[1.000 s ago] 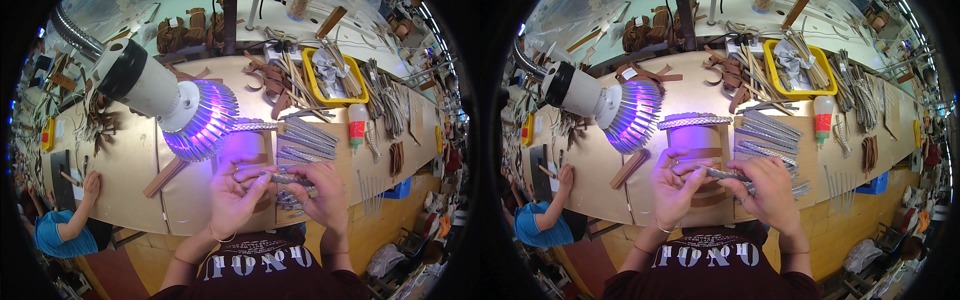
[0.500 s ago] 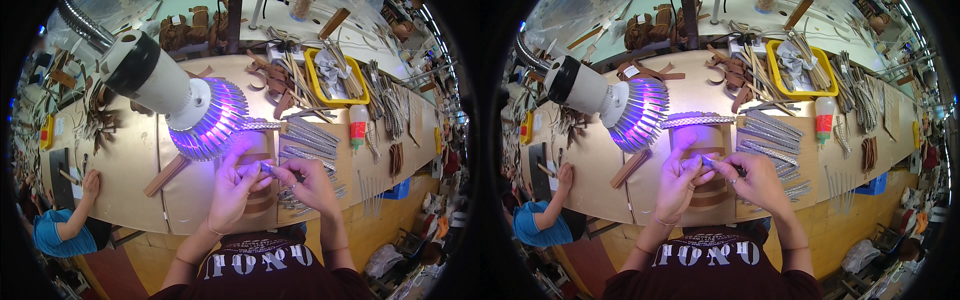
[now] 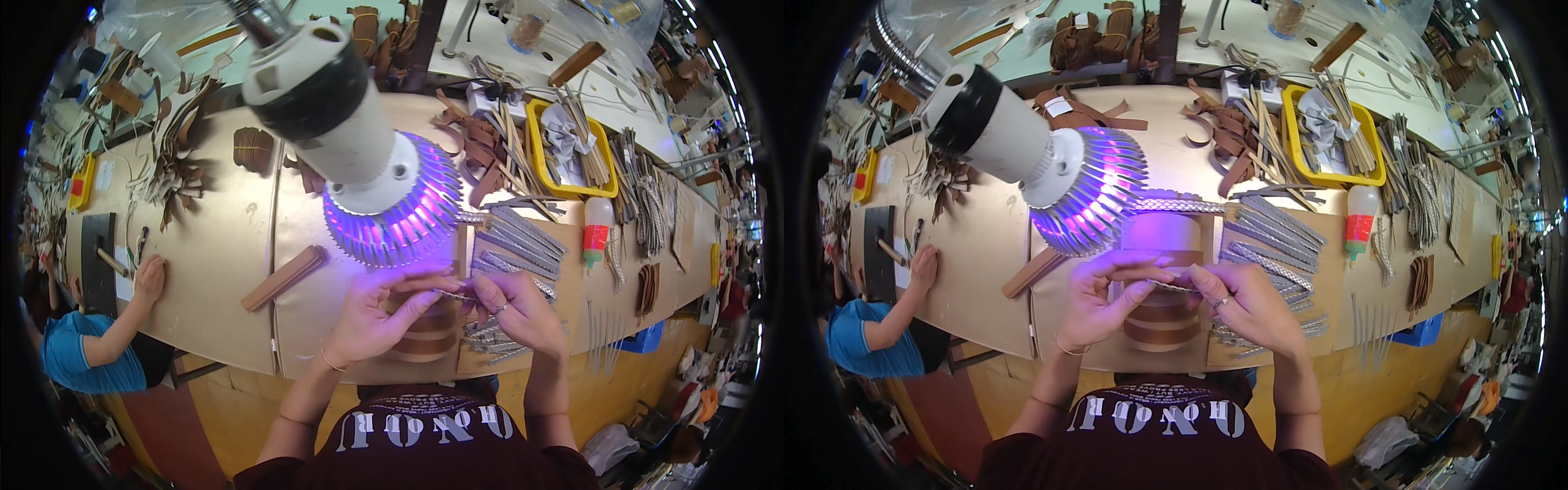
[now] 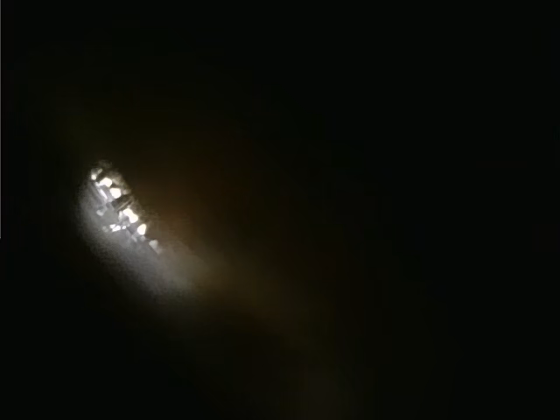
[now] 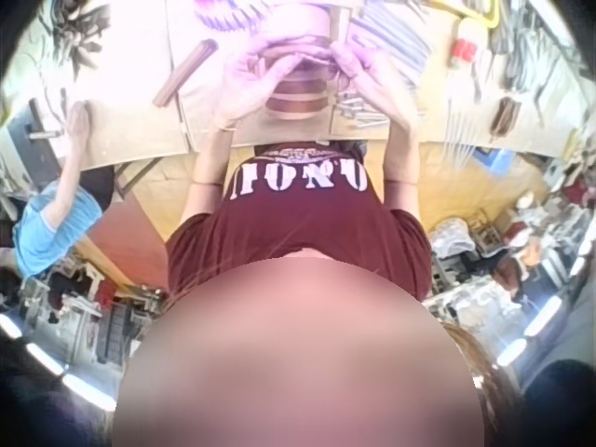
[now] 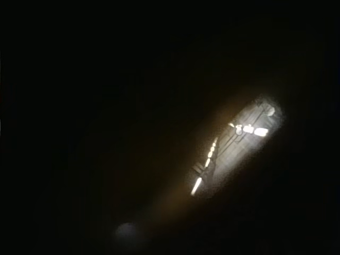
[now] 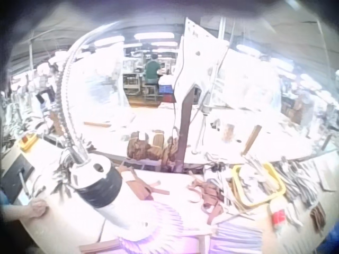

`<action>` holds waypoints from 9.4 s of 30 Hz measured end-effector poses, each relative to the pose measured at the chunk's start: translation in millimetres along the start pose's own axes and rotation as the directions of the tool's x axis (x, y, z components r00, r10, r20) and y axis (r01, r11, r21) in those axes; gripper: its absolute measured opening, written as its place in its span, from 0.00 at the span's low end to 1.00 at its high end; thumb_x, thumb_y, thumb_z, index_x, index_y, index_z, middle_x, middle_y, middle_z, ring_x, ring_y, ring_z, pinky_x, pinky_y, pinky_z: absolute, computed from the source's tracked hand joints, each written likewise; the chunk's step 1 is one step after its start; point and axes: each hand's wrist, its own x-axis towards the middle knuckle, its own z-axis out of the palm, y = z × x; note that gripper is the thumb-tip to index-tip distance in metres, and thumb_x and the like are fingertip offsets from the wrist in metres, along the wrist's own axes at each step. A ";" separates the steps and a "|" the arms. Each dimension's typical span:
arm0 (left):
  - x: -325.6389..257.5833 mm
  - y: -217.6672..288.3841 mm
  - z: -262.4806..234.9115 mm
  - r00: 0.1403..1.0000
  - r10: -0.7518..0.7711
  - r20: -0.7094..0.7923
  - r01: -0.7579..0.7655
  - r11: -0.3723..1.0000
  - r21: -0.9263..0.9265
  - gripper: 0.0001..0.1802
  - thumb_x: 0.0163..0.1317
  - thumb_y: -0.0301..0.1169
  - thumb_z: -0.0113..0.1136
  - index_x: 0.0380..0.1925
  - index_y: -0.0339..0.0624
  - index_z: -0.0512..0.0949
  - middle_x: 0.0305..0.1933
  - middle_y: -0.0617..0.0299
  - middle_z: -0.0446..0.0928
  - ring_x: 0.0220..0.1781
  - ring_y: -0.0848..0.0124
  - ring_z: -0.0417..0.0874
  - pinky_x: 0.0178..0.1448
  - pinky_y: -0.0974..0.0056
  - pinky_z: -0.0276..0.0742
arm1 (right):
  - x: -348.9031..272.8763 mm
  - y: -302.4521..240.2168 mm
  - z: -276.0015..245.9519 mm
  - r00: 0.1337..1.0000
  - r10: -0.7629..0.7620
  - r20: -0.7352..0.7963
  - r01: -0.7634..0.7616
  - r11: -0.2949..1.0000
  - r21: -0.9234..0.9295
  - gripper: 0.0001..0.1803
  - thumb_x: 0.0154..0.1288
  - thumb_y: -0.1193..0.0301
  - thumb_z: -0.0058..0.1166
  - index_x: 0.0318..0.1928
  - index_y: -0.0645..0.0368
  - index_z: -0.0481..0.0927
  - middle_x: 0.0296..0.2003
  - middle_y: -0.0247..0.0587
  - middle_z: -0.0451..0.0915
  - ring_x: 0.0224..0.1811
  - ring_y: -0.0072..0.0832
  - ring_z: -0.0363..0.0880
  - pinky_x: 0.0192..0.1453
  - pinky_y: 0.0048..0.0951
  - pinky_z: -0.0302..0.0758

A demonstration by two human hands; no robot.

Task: The person repeatedly picks up braided cords and wraps them around a cylindrical cardboard form under a UV lamp. They also handle brown leather strips, placing them on the table and occasionally adjusting the cords on the form. The process is repetitive and focused on arranging the cords in layers.

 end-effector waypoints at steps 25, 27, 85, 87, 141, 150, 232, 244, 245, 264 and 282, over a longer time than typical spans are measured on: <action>-4.0 -84.5 -4.8 0.879 0.012 -0.477 -0.064 0.994 -0.094 0.07 0.65 0.22 0.61 0.43 0.34 0.82 0.49 0.59 0.74 0.47 0.74 0.79 0.52 0.70 0.77 | 30.6 -9.3 38.0 0.853 -0.343 -0.394 0.095 0.844 -0.528 0.10 0.60 0.73 0.65 0.39 0.63 0.79 0.26 0.41 0.82 0.25 0.29 0.80 0.31 0.30 0.75; -1.3 -86.9 -2.9 0.852 -0.057 -0.520 -0.058 0.978 -0.201 0.07 0.66 0.22 0.61 0.43 0.34 0.81 0.48 0.59 0.74 0.45 0.75 0.78 0.51 0.70 0.76 | 29.6 -11.5 40.5 0.841 -0.319 -0.436 0.061 0.857 -0.511 0.08 0.58 0.77 0.66 0.38 0.65 0.83 0.26 0.33 0.82 0.26 0.19 0.77 0.30 0.25 0.73; -32.3 -75.3 -3.4 0.868 0.130 -0.479 -0.034 0.979 0.203 0.16 0.60 0.20 0.63 0.49 0.40 0.82 0.50 0.52 0.76 0.46 0.60 0.81 0.52 0.62 0.79 | 54.6 -0.5 91.2 0.813 -0.321 -0.486 0.042 0.865 -0.501 0.23 0.60 0.85 0.62 0.43 0.55 0.60 0.24 0.35 0.77 0.25 0.15 0.74 0.29 0.15 0.69; -32.4 -75.4 -4.1 0.867 0.139 -0.479 -0.026 0.972 0.234 0.16 0.61 0.20 0.63 0.49 0.40 0.82 0.50 0.52 0.76 0.46 0.60 0.81 0.52 0.61 0.79 | 54.9 0.2 90.4 0.818 -0.310 -0.484 0.070 0.890 -0.451 0.23 0.60 0.85 0.62 0.43 0.55 0.60 0.24 0.35 0.77 0.25 0.15 0.73 0.29 0.15 0.69; -29.1 -65.9 -12.0 0.935 0.151 -0.320 0.013 0.890 0.456 0.23 0.61 0.18 0.56 0.57 0.43 0.79 0.57 0.49 0.73 0.50 0.56 0.77 0.57 0.59 0.75 | 17.6 11.1 3.9 0.901 -0.232 -0.367 0.021 0.868 -0.497 0.19 0.61 0.58 0.67 0.31 0.65 0.84 0.22 0.47 0.80 0.22 0.38 0.79 0.30 0.34 0.72; -25.4 -53.8 -8.0 0.939 0.147 -0.311 0.076 0.793 0.605 0.13 0.65 0.22 0.56 0.48 0.32 0.82 0.51 0.44 0.77 0.53 0.55 0.77 0.58 0.57 0.72 | 21.8 19.0 -6.0 0.941 -0.136 -0.311 -0.044 0.860 -0.509 0.20 0.62 0.58 0.67 0.29 0.66 0.83 0.21 0.42 0.79 0.23 0.27 0.76 0.31 0.29 0.71; -26.4 -59.0 -28.5 0.970 0.120 -0.211 0.021 0.823 0.567 0.22 0.68 0.18 0.48 0.61 0.40 0.77 0.57 0.57 0.71 0.56 0.68 0.75 0.58 0.66 0.71 | 44.1 116.6 48.2 0.873 0.186 -0.450 0.121 0.812 0.571 0.13 0.74 0.63 0.54 0.44 0.61 0.76 0.22 0.29 0.75 0.19 0.15 0.71 0.21 0.20 0.68; -5.8 -45.5 -22.3 0.845 0.340 -0.412 0.016 0.755 0.655 0.21 0.71 0.22 0.48 0.64 0.38 0.73 0.62 0.55 0.71 0.54 0.73 0.77 0.56 0.71 0.71 | 67.3 55.9 9.0 0.845 -0.155 -0.511 0.440 0.746 0.500 0.10 0.73 0.67 0.56 0.45 0.59 0.72 0.24 0.29 0.75 0.19 0.14 0.71 0.22 0.18 0.67; -1.5 -43.4 -24.8 0.855 0.318 -0.410 0.034 0.755 0.655 0.21 0.72 0.24 0.49 0.64 0.37 0.73 0.61 0.53 0.74 0.56 0.70 0.76 0.59 0.68 0.71 | 69.9 52.4 6.1 0.836 -0.166 -0.524 0.457 0.738 0.497 0.09 0.73 0.68 0.55 0.45 0.58 0.72 0.23 0.29 0.74 0.20 0.14 0.70 0.22 0.17 0.66; 41.6 -72.6 -42.5 0.894 0.376 -0.246 -0.087 0.683 0.726 0.14 0.68 0.23 0.57 0.52 0.37 0.82 0.54 0.53 0.80 0.56 0.64 0.79 0.63 0.63 0.71 | 91.0 65.9 13.5 0.760 -0.154 -0.632 0.286 0.952 0.112 0.15 0.72 0.62 0.57 0.45 0.64 0.81 0.24 0.34 0.78 0.26 0.20 0.74 0.30 0.26 0.72; -29.2 -57.0 -32.9 0.937 -0.211 -0.279 0.251 0.961 0.116 0.14 0.69 0.28 0.60 0.52 0.34 0.79 0.54 0.58 0.79 0.57 0.74 0.77 0.60 0.68 0.72 | 13.2 79.9 6.8 0.923 -0.295 -0.248 0.279 0.955 -0.099 0.16 0.62 0.64 0.68 0.42 0.62 0.79 0.39 0.38 0.79 0.41 0.26 0.77 0.46 0.28 0.74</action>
